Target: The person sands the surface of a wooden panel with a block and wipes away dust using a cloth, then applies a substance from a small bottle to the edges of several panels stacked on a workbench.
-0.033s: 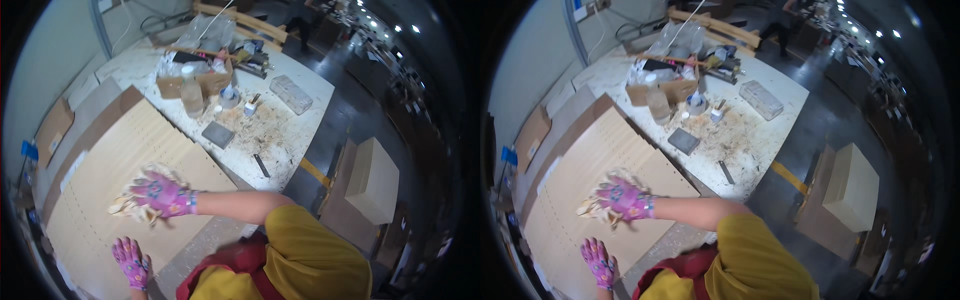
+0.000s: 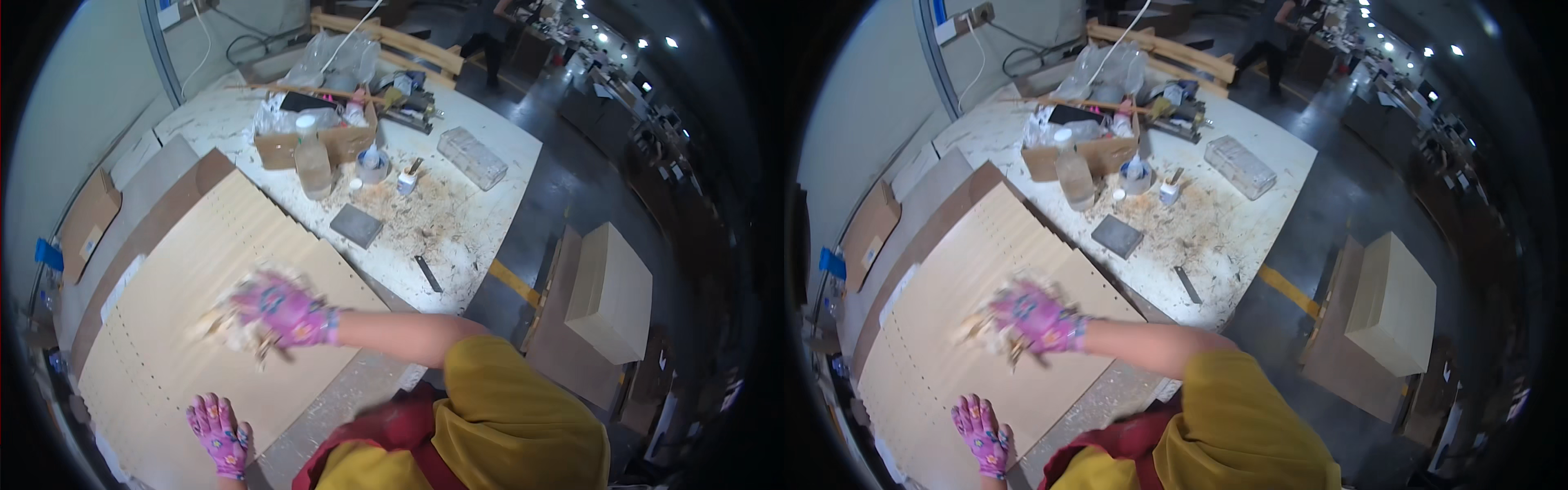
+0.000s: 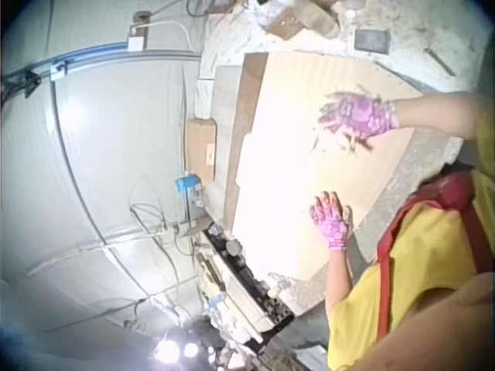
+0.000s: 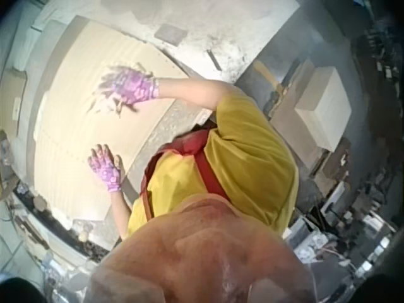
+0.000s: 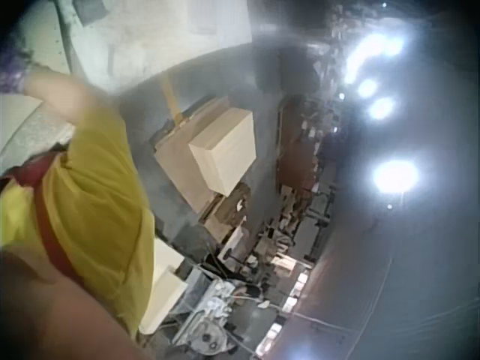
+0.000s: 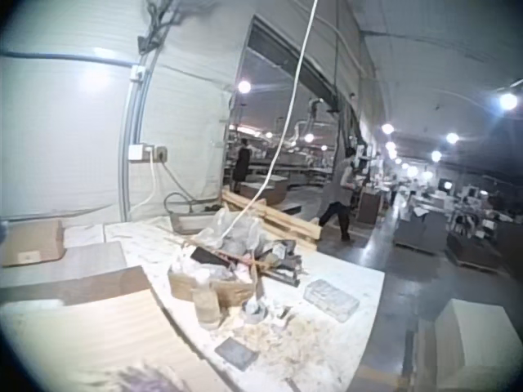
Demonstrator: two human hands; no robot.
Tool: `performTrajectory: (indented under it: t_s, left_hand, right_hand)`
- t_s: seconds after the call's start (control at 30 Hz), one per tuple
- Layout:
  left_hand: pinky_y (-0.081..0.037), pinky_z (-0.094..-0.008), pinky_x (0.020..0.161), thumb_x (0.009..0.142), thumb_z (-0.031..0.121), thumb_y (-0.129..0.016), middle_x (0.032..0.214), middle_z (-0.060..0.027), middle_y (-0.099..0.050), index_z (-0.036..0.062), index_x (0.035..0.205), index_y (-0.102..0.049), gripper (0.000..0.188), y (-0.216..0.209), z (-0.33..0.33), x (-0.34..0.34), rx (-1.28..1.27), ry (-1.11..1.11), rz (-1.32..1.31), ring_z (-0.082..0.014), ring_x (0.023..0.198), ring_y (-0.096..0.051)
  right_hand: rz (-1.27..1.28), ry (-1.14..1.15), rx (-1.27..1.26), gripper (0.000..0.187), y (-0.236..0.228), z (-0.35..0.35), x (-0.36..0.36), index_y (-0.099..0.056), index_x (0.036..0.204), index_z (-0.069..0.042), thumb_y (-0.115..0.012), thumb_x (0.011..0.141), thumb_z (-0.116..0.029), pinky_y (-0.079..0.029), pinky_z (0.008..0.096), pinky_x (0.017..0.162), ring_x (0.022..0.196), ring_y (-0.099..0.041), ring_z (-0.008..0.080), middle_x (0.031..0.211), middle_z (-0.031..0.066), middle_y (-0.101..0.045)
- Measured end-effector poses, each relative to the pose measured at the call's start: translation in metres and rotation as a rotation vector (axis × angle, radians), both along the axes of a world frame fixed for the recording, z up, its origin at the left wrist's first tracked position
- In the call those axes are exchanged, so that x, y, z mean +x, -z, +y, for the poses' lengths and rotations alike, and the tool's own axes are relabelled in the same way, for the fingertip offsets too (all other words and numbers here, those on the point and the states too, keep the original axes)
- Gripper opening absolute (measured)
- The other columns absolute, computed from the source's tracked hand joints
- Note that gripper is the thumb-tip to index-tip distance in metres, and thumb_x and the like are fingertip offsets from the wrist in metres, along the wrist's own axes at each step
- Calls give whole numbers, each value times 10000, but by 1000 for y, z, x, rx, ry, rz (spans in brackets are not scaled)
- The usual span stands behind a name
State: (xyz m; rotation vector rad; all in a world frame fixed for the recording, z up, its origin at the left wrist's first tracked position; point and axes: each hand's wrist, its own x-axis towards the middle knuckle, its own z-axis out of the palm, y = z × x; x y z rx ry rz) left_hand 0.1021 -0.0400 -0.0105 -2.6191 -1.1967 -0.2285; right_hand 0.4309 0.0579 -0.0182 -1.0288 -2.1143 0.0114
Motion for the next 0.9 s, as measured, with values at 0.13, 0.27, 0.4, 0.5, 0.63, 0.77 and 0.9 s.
performTrajectory:
  t_s: [0.13,0.27,0.4,0.5,0.63,0.77,0.9]
  left_hand:
    - [-212,-576,1096,834,280,-495,1403,-161,-421,43,1265,-483,492,-5,4,10,3,39,-43,-385,1353,-312]
    - [-170,-559,1123,863,308,-431,1427,-171,-394,39,1291,-474,507,-6,6,7,-12,125,-106,-387,1371,-274]
    - [-143,-550,1133,873,313,-437,1450,-169,-371,23,1314,-462,529,-16,-5,-2,-114,96,-151,-384,1382,-255]
    - [-190,-546,1115,864,307,-470,1381,-163,-454,17,1249,-516,484,-18,-1,-1,-139,134,-206,-385,1342,-322]
    - [-312,-484,1066,812,230,-580,1278,-115,-554,75,1164,-594,385,-15,10,5,-314,297,-229,-309,1247,-456]
    - [-341,-470,1046,796,231,-610,1301,-42,-542,160,1205,-587,416,-6,3,-43,-262,419,-209,-277,1242,-460]
    - [-322,-434,1081,819,247,-580,1387,-18,-472,191,1295,-526,483,4,-32,-117,-248,262,-115,-231,1309,-402]
  right_hand:
    - [-9,299,-101,325,-43,-17,129,-602,1076,-99,-567,821,-298,-518,408,733,821,-625,273,970,108,-642]
    - [667,1077,-417,282,-21,-35,211,-651,894,-21,-522,899,-272,-501,389,641,734,-644,245,868,129,-680]
    - [425,884,-590,289,-58,-39,112,-643,1097,-65,-533,873,-211,-493,353,836,984,-628,275,1043,180,-657]
    - [-146,729,-33,395,-25,-28,-14,-523,1267,-91,-459,942,-307,-285,393,1089,1178,-507,198,1281,91,-551]
    - [15,0,-251,636,-5,-22,-160,-434,1359,-107,-552,841,-457,-143,437,1156,1345,-355,242,1390,86,-454]
    - [-360,66,-410,599,-78,-26,-150,-528,1215,-75,-696,708,-347,-337,470,1035,1213,-468,320,1261,158,-526]
    - [-356,595,-327,431,-21,-17,36,-486,1264,-49,-567,864,-187,-403,344,963,1010,-585,222,1142,105,-613]
